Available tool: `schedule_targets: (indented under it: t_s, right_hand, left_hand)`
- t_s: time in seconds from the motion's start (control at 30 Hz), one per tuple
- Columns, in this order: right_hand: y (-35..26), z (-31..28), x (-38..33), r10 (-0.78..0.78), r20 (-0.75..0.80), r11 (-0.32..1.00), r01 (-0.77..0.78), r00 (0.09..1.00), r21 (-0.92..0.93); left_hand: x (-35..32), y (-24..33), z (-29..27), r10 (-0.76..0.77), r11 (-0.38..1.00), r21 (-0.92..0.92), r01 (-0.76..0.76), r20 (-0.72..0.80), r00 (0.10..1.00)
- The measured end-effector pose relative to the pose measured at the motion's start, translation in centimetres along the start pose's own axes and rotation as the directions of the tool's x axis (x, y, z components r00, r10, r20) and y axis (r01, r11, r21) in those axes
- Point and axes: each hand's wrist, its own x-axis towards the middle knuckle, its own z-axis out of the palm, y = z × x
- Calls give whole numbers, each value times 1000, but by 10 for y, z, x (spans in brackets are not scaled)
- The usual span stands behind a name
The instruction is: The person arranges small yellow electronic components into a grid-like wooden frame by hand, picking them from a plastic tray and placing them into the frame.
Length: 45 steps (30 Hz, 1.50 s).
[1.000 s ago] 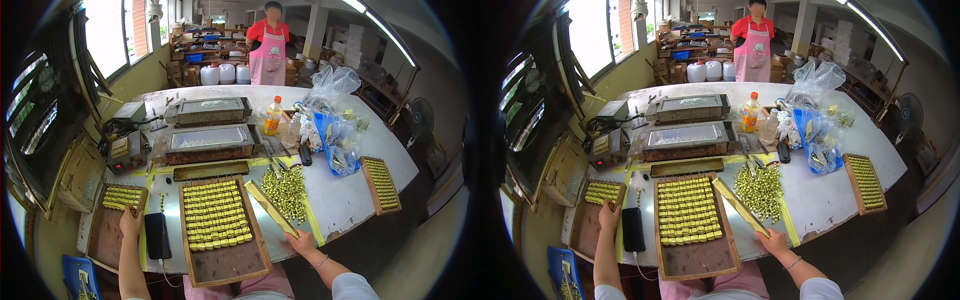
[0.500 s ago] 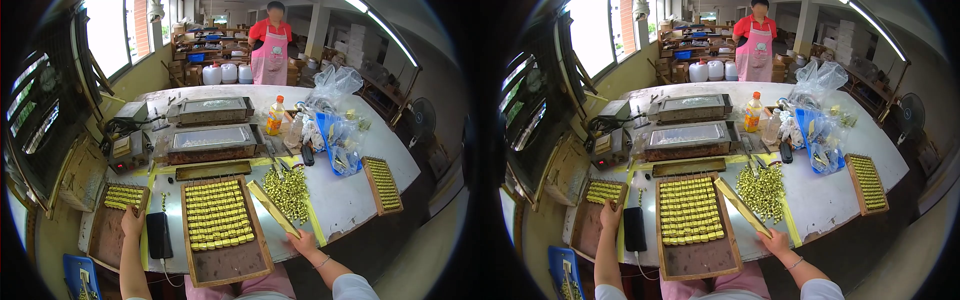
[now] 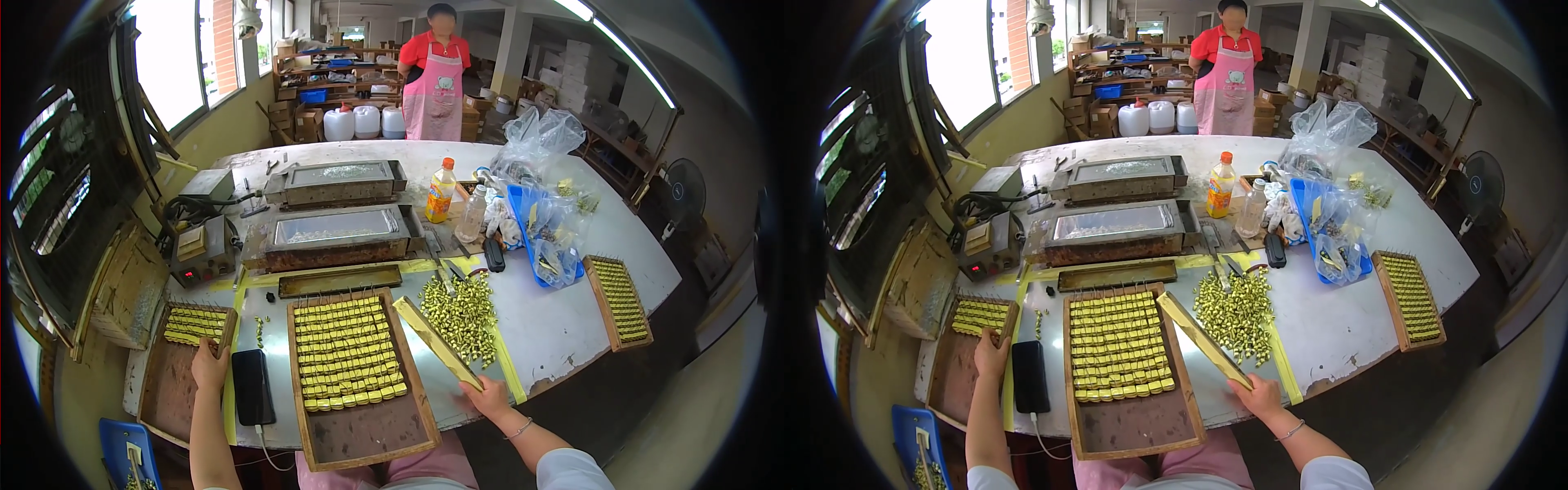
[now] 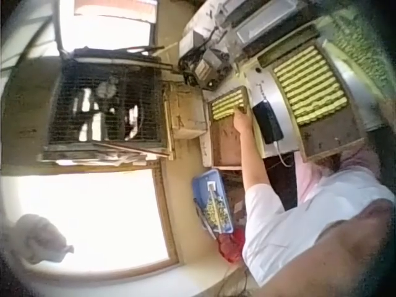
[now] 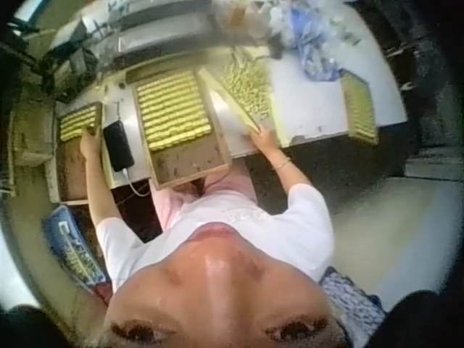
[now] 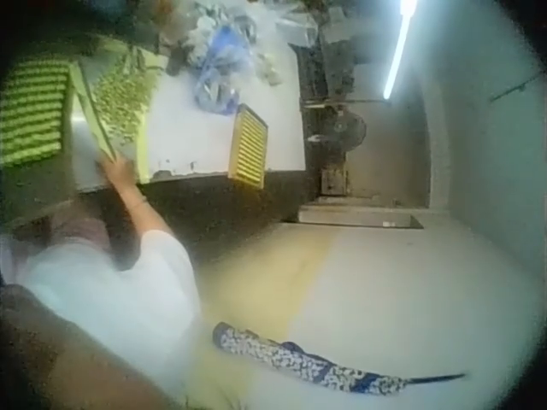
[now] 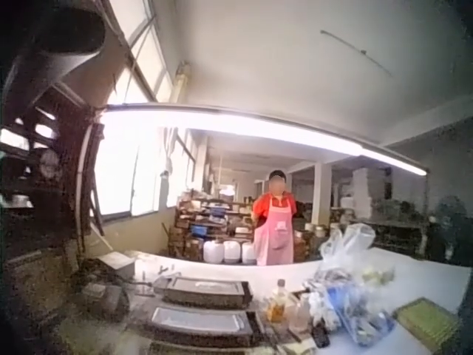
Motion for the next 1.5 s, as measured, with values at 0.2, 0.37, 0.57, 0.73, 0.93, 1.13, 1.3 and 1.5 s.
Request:
schedule_targets:
  t_s: [0.2,0.37,0.57,0.73,0.93,1.13,1.3,1.5]
  right_hand:
    - [-4,-2,1,-27,-11,999,27,1000,-37]
    - [0,7,-2,17,7,1000,-17,1000,3]
    - [-4,15,1,1,15,1000,0,1000,-6]
    - [-5,20,0,13,20,1000,-13,1000,13]
    - [-10,21,0,6,20,1000,-7,1000,6]
    - [-18,25,5,30,54,1000,-30,998,4]
    - [-22,34,7,5,39,999,-7,999,46]
    - [-23,40,4,0,49,999,-1,999,38]
  left_hand:
    - [-2,2,0,-1,1000,0,1,-3,1000]
    - [2,-4,3,-19,1000,-9,19,6,1000]
    - [5,-4,1,-31,1000,-2,31,12,999]
    - [8,-11,3,-30,1000,0,30,17,999]
    - [9,-14,2,-27,1000,6,27,20,999]
    - [17,-22,8,-16,1000,-6,16,12,1000]
    - [23,-29,10,-13,1000,-18,13,7,1000]
    - [24,-33,5,-16,1000,-9,16,13,1000]
